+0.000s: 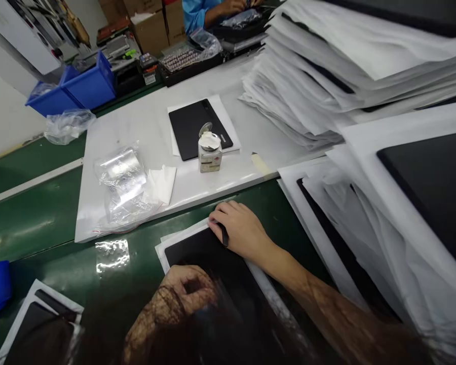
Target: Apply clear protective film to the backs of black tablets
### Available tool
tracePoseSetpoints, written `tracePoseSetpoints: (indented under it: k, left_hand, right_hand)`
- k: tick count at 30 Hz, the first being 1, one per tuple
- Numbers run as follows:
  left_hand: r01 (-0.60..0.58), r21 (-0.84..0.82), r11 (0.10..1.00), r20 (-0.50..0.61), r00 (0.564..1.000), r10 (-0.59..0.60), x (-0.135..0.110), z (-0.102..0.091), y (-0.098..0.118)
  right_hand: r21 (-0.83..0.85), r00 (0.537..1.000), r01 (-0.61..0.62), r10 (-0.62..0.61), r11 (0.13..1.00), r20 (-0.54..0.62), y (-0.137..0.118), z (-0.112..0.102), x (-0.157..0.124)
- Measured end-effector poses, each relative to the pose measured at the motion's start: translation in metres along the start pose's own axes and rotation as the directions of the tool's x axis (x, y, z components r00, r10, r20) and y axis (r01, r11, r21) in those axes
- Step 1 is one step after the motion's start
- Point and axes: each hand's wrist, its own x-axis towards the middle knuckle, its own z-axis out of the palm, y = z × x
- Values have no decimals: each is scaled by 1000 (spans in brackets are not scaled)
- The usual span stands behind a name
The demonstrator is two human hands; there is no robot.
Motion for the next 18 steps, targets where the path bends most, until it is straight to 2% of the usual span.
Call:
tracePoseSetpoints:
  k: [4,8,11,14,16,18]
  left_hand:
    - [-102,69,992,-75,991,107,28,-24,0]
    - [-81,161,984,-148,983,105,57,-39,3]
    - [-55,135,989,-133,988,73,71,-43,8]
    - [-57,118,991,-98,993,69,75,-48,16]
    - [-64,108,992,-92,993,74,72,-51,21]
    - [-77,91,993,-107,991,87,68,-54,22]
  right_hand:
    - [20,999,-44,44,999,0,-2,-4,2]
    - [73,997,-76,78,994,-13,2,-7,6]
    - [142,997,-62,69,988,-46,-1,-14,10]
    - [214,994,-14,36,977,-101,-5,-26,11]
    - [347,984,22,40,938,-171,-7,-32,6]
    - [548,952,33,141,836,-273,-8,-29,-4]
